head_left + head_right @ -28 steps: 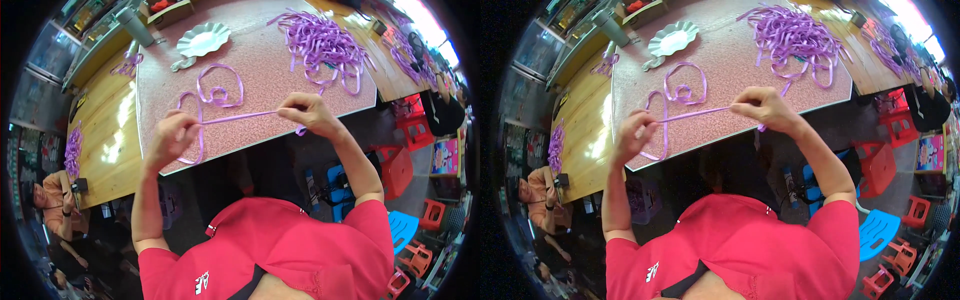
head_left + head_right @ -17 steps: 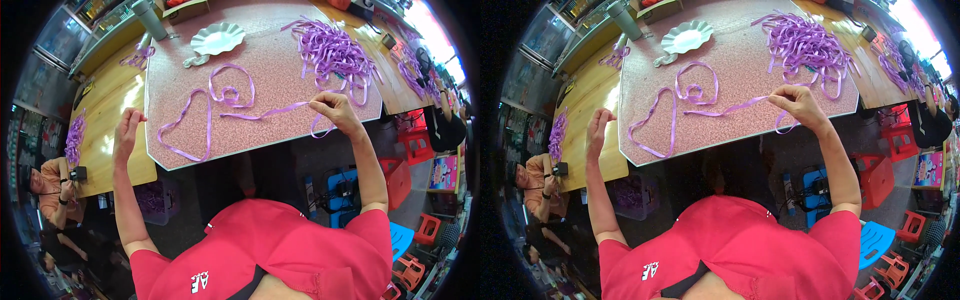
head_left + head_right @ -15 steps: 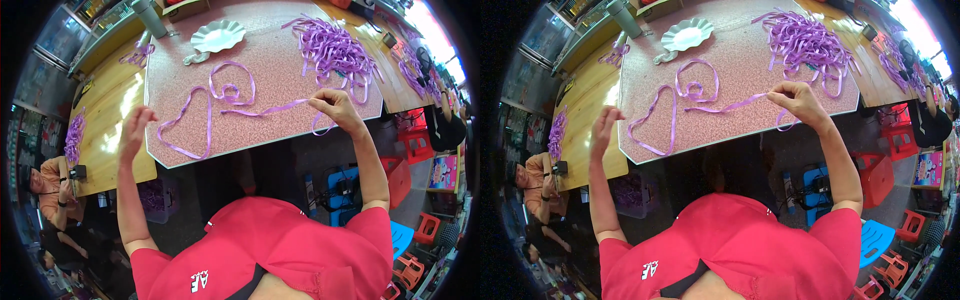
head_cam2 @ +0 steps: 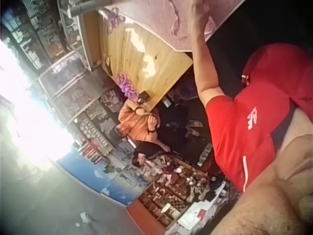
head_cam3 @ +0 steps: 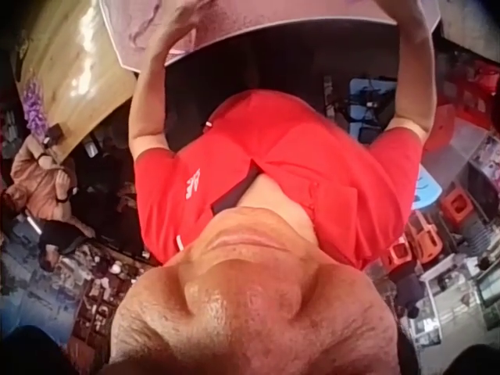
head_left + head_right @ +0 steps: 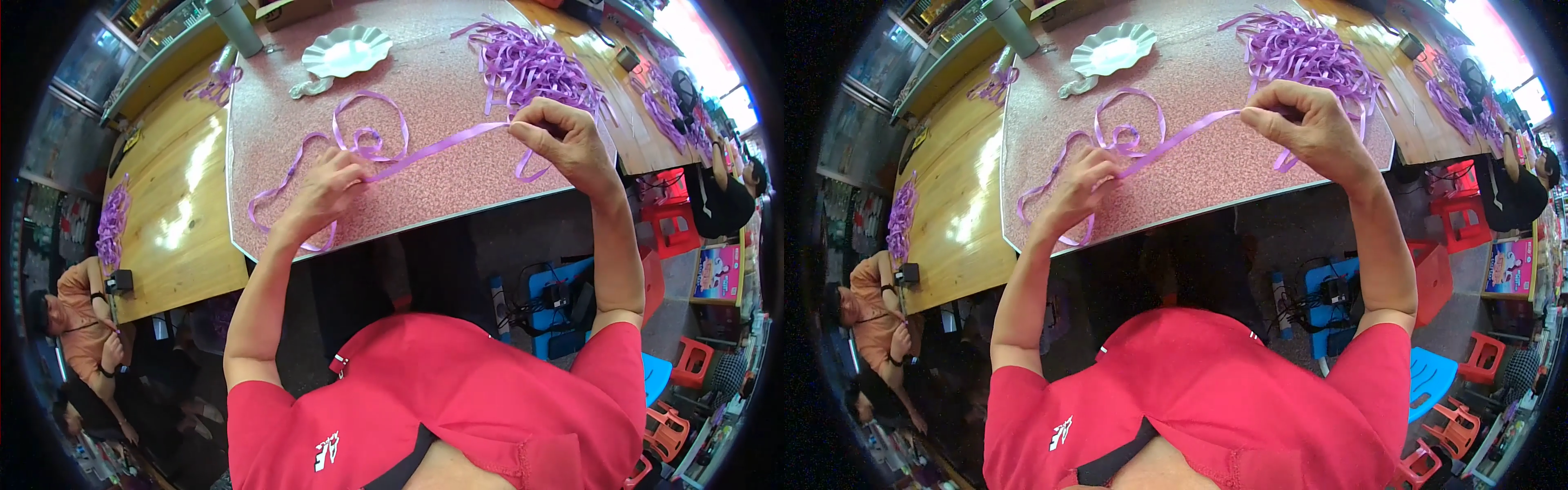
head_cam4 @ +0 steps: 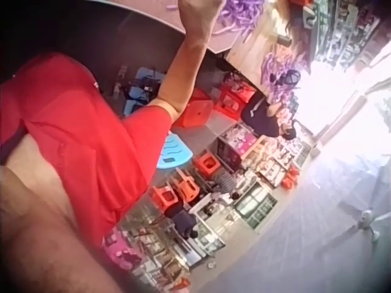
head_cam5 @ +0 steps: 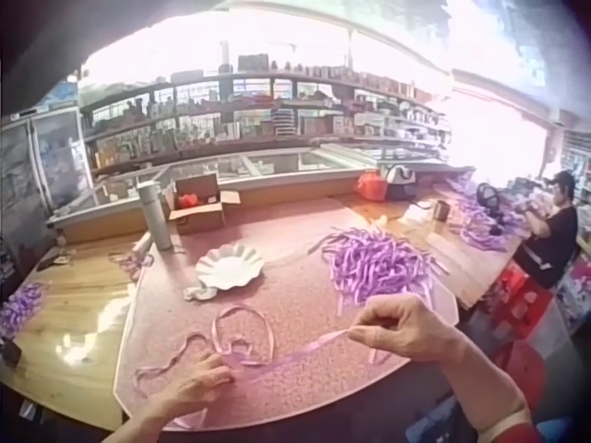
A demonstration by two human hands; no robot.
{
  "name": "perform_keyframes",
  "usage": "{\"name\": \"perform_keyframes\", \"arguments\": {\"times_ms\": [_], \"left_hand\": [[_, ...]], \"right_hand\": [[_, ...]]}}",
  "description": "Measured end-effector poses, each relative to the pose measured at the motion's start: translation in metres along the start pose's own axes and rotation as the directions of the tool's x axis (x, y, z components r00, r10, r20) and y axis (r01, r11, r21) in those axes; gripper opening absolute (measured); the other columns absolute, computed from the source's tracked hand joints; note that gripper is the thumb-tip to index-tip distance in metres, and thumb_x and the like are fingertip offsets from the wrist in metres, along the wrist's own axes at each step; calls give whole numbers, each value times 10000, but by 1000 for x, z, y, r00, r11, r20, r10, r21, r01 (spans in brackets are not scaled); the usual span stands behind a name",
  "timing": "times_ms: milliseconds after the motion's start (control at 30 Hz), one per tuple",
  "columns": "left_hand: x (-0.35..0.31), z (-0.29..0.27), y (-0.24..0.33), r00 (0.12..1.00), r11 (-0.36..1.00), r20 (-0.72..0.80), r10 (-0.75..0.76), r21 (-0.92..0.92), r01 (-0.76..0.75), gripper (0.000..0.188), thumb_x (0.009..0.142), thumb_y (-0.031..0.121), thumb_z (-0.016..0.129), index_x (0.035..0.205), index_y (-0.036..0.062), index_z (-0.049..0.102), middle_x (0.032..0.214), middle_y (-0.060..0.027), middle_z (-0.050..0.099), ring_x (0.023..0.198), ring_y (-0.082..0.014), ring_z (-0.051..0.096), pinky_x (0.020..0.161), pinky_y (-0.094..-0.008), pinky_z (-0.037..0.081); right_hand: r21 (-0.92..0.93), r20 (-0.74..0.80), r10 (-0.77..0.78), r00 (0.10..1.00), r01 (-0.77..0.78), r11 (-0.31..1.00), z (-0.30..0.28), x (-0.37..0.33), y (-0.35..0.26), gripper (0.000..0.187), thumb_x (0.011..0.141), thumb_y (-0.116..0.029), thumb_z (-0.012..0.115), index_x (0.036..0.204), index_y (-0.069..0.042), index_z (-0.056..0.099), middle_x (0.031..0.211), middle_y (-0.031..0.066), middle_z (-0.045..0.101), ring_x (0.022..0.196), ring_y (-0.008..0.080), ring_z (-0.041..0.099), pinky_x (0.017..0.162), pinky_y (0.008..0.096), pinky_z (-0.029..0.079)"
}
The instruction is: Knotting and weaving purple ribbons to create craft components.
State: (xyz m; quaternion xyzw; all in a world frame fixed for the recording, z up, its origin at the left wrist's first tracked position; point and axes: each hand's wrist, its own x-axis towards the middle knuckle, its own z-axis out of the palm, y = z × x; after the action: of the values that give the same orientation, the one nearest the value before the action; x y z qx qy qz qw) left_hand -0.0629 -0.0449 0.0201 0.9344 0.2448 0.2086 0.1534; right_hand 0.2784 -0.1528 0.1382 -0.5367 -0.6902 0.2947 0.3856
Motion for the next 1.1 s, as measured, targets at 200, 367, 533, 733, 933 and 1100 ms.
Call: {"name": "perform_keyframes", "arguments": {"times_ms": [200,367,533,733,933,1100], "left_hand": [[-32,-40,-17,936,725,217,-278,-592,352,205,987,200,550,974,12,631,808,-23,574,780,-137,562,719,-273,455],[-46,-77,-21,942,634,77,-328,-721,280,242,1028,226,475,985,18,591,802,-22,585,770,-95,540,729,-246,460],[-59,-114,-40,932,754,-32,-361,-598,271,302,1047,271,407,867,57,520,775,-21,511,755,-107,500,725,-261,415],[-98,-144,-100,836,698,-163,-525,-645,313,316,1045,271,421,782,98,445,726,10,401,709,-105,437,682,-256,364],[-114,-147,-148,753,708,-128,-646,-469,528,426,1008,437,459,915,42,588,890,-74,598,810,-132,530,745,-255,394],[-70,-118,-129,691,715,-472,-548,165,680,786,942,577,486,1456,2,338,1448,-200,425,1356,-300,376,1136,-393,245]], "right_hand": [[62,-43,-2,999,4,998,-8,-4,28,137,906,-145,676,883,-10,661,767,-58,546,720,23,475,633,190,383],[118,235,168,957,-200,973,-1,0,34,189,904,-210,695,924,-22,699,730,-51,588,654,15,476,564,192,380],[-49,241,33,970,-21,999,-13,1,77,181,887,-208,702,894,-28,703,842,-2,616,765,72,532,684,239,432],[-213,132,118,984,-88,973,-64,-27,135,155,872,-183,703,897,-30,698,961,34,614,939,129,566,840,277,443],[-15,-15,243,970,-244,970,-81,-45,149,165,910,-180,662,912,-15,668,873,14,617,832,88,581,762,251,468],[87,-5,269,963,-267,960,-63,-43,111,202,930,-188,641,926,12,670,789,21,629,665,75,598,627,232,498]]}}
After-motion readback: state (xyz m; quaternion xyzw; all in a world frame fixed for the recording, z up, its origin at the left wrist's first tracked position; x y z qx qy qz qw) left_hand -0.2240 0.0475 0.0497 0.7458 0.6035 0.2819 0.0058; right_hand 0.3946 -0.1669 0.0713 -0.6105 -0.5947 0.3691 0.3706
